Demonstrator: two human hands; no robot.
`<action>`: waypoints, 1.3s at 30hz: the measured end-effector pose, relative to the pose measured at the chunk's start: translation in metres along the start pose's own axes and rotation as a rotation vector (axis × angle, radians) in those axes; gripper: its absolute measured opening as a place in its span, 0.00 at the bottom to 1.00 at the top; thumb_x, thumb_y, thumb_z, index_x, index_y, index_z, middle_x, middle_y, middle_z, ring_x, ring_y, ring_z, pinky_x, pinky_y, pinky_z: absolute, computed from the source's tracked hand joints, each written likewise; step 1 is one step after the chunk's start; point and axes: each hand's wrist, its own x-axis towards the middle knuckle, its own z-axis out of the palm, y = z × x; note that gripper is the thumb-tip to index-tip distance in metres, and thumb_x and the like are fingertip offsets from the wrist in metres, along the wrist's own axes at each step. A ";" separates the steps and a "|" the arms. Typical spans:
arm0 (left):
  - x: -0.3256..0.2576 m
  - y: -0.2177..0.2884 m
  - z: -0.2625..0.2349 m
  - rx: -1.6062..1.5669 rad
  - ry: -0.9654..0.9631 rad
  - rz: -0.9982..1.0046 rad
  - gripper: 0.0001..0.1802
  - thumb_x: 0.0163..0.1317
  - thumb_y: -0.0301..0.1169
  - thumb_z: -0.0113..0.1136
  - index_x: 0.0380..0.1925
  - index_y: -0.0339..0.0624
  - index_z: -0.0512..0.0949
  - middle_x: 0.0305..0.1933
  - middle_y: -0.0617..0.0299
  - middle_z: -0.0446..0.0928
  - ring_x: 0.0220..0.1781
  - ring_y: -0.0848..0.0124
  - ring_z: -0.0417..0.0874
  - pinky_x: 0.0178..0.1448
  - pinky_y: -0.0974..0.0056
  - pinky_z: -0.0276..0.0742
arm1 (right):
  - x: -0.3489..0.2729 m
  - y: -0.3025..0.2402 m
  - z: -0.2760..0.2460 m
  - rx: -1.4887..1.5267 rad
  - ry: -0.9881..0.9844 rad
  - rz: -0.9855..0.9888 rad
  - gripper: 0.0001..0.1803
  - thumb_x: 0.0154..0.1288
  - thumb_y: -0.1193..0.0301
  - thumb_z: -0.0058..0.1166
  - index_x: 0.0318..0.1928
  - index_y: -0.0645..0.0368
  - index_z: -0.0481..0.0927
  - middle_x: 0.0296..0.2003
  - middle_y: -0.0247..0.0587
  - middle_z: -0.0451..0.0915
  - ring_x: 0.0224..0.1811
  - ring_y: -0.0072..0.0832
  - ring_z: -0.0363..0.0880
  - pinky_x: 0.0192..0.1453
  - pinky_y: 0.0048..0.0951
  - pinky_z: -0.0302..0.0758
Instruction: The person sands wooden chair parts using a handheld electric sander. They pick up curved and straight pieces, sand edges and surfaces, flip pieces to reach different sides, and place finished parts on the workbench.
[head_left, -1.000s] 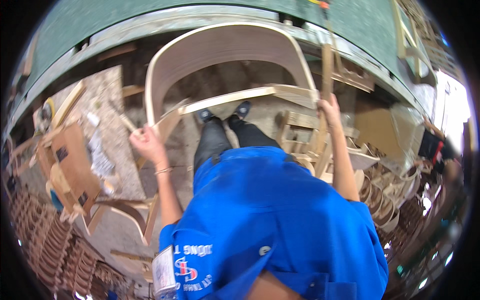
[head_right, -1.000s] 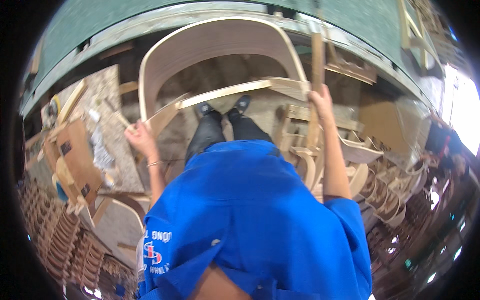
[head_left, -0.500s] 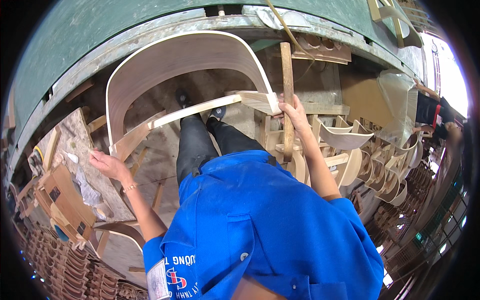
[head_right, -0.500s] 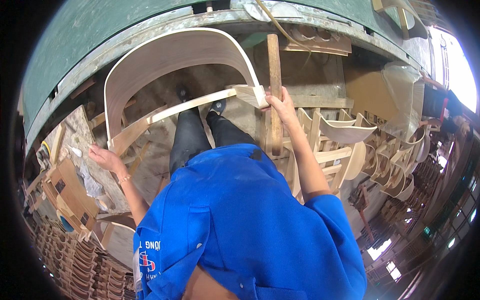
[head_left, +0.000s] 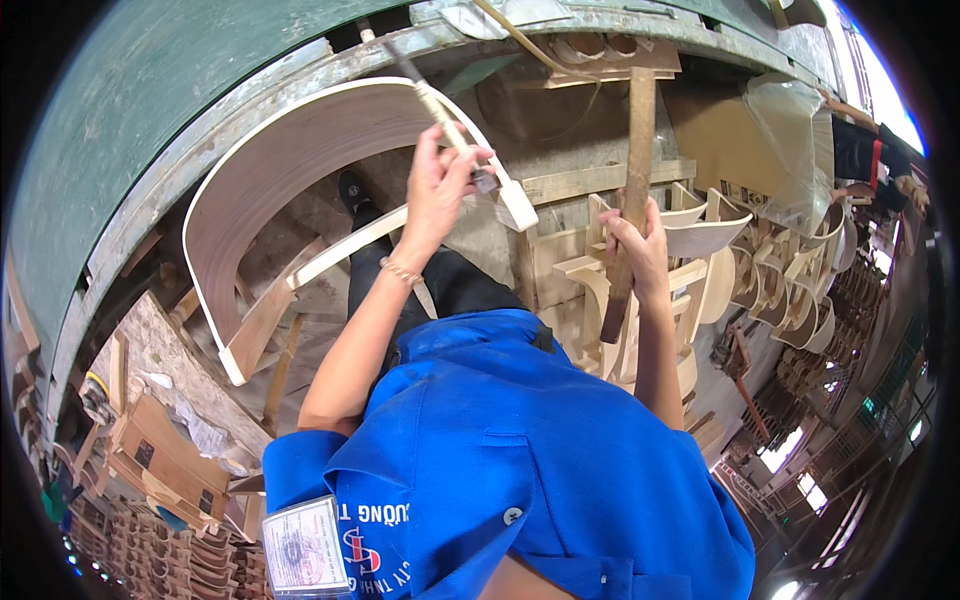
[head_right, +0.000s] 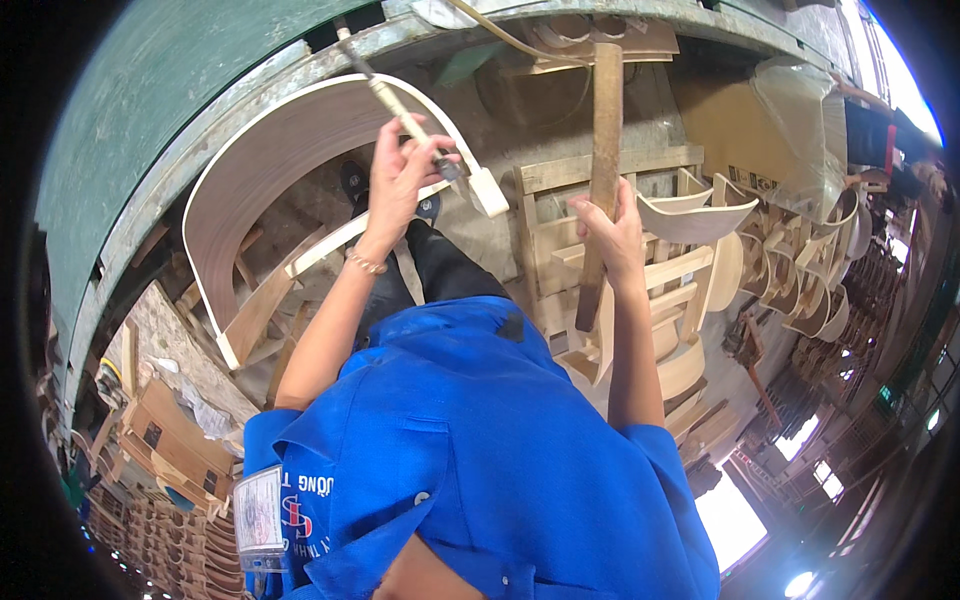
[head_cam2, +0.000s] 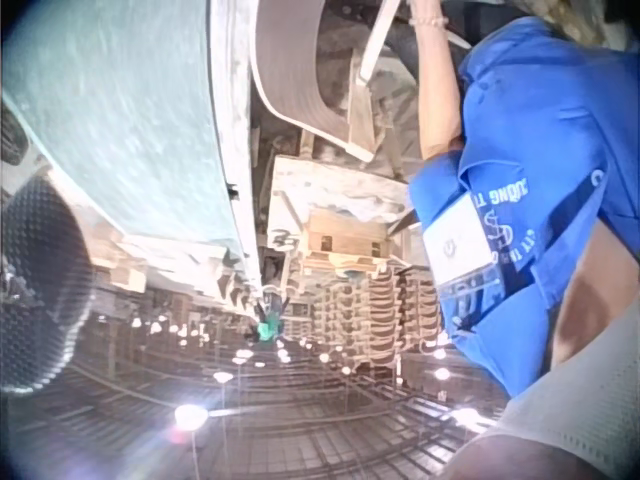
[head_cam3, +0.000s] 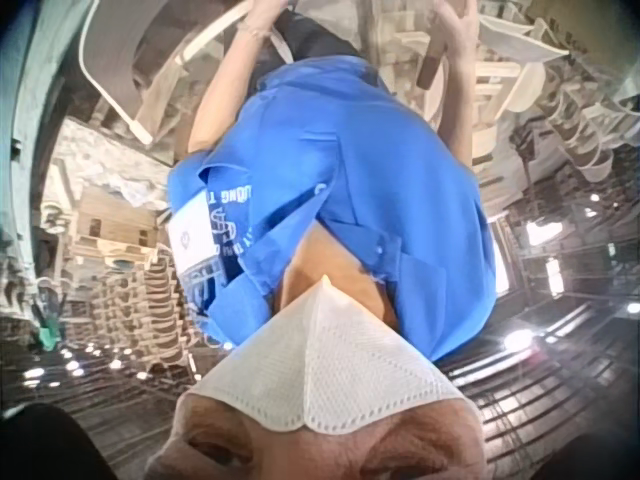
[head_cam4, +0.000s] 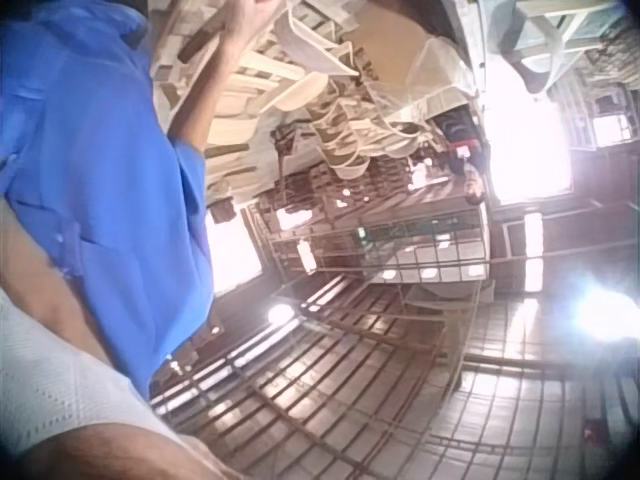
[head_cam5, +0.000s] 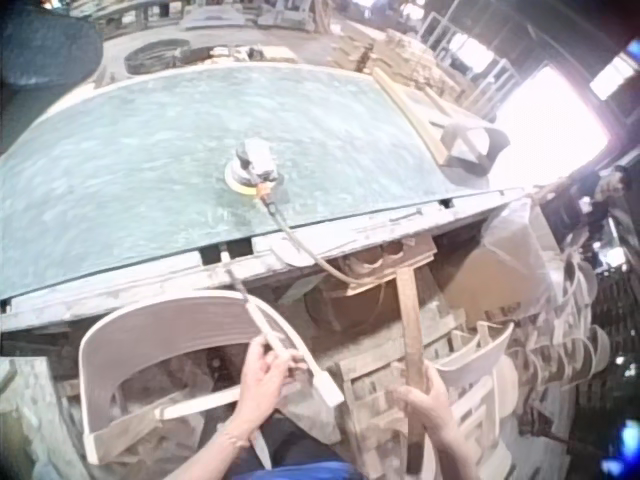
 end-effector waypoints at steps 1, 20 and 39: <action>0.007 -0.008 0.006 0.008 -0.045 0.016 0.16 0.71 0.29 0.47 0.57 0.46 0.59 0.47 0.54 0.78 0.45 0.70 0.83 0.45 0.66 0.82 | -0.004 0.002 -0.007 -0.031 0.015 0.021 0.17 0.58 0.71 0.58 0.46 0.59 0.69 0.31 0.35 0.79 0.25 0.16 0.71 0.32 0.20 0.70; 0.022 -0.033 0.012 0.158 -0.052 -0.055 0.15 0.71 0.30 0.48 0.54 0.46 0.59 0.43 0.49 0.80 0.45 0.67 0.83 0.50 0.62 0.81 | -0.014 0.015 -0.045 0.023 0.080 0.000 0.18 0.58 0.73 0.58 0.48 0.60 0.69 0.31 0.34 0.78 0.25 0.15 0.71 0.28 0.18 0.69; 0.025 -0.029 0.016 0.218 -0.088 -0.058 0.14 0.71 0.30 0.48 0.54 0.45 0.61 0.43 0.50 0.81 0.45 0.69 0.82 0.50 0.63 0.80 | -0.013 0.015 -0.046 -0.018 0.052 0.005 0.21 0.58 0.73 0.57 0.52 0.58 0.69 0.30 0.29 0.76 0.25 0.14 0.70 0.29 0.18 0.68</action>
